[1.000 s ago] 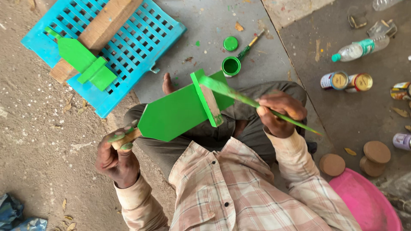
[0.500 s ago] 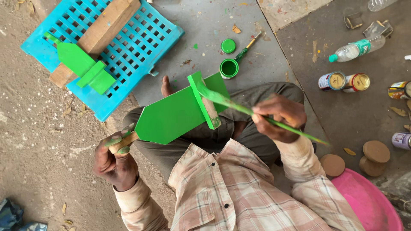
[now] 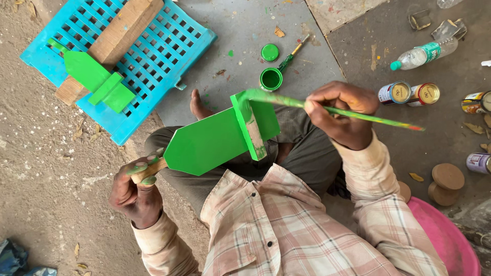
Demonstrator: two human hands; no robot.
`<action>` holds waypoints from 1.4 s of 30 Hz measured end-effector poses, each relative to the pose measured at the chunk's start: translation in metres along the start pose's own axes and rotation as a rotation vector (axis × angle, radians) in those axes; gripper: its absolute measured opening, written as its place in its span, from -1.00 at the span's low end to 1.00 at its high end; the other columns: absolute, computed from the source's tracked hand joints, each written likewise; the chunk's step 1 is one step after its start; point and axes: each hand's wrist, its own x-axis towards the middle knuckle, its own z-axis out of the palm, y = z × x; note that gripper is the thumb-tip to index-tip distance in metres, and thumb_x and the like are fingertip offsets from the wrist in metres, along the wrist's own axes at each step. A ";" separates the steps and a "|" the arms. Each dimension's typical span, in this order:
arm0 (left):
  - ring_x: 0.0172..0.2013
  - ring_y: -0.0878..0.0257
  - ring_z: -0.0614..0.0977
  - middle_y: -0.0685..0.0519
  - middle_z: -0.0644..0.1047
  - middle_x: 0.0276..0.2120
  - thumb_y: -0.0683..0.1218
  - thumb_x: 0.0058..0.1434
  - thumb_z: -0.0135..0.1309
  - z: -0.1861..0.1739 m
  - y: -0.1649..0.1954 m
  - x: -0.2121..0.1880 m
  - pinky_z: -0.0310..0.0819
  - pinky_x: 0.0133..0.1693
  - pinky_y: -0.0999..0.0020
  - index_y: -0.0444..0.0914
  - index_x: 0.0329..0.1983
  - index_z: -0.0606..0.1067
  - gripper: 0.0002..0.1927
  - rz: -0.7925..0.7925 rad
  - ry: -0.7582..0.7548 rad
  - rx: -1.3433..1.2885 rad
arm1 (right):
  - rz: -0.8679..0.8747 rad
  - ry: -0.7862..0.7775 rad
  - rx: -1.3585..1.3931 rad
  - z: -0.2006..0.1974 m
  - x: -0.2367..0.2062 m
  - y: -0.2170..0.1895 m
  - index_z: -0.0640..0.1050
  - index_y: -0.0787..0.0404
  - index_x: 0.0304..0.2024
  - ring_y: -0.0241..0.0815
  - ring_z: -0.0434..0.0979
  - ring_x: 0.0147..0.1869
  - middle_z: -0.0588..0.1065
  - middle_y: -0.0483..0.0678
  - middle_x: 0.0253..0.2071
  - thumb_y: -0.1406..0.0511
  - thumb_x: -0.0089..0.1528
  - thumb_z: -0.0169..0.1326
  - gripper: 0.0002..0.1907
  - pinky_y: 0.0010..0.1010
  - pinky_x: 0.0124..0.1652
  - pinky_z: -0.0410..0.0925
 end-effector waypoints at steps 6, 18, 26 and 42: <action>0.06 0.05 0.67 -0.09 0.61 -0.03 -0.08 0.48 0.21 -0.002 -0.002 0.002 0.59 0.28 -0.02 -0.32 0.15 0.52 -0.71 0.046 0.034 -0.016 | -0.155 0.132 0.085 0.013 -0.003 -0.010 0.56 0.39 -0.20 -0.46 0.45 -0.43 0.61 0.07 -0.26 0.48 0.26 0.21 -0.91 -0.64 -0.49 0.35; 0.04 0.00 0.69 -0.14 0.63 -0.04 -0.07 0.46 0.20 -0.002 -0.003 0.004 0.60 0.23 0.02 -0.34 0.13 0.51 -0.70 0.023 0.047 -0.007 | -0.162 0.097 0.106 0.003 -0.028 -0.017 0.53 0.36 -0.16 -0.41 0.54 -0.43 0.59 0.02 -0.26 0.49 0.32 0.17 -0.93 -0.60 -0.47 0.40; 0.06 -0.04 0.68 -0.17 0.61 -0.02 -0.08 0.48 0.19 -0.003 -0.002 0.002 0.63 0.20 0.00 -0.35 0.15 0.49 -0.70 0.005 0.068 -0.044 | -0.285 0.003 0.203 0.004 -0.033 -0.013 0.55 0.31 -0.15 -0.43 0.52 -0.38 0.58 -0.03 -0.27 0.42 0.23 0.21 -0.84 -0.56 -0.47 0.39; 0.05 -0.03 0.68 -0.17 0.61 -0.03 -0.09 0.48 0.19 0.003 -0.009 0.004 0.64 0.20 0.02 -0.35 0.14 0.48 -0.70 0.008 0.093 -0.066 | -0.221 -0.051 0.044 0.001 -0.038 -0.025 0.56 0.32 -0.14 -0.27 0.60 -0.37 0.59 0.05 -0.22 0.45 0.25 0.24 -0.85 -0.54 -0.44 0.40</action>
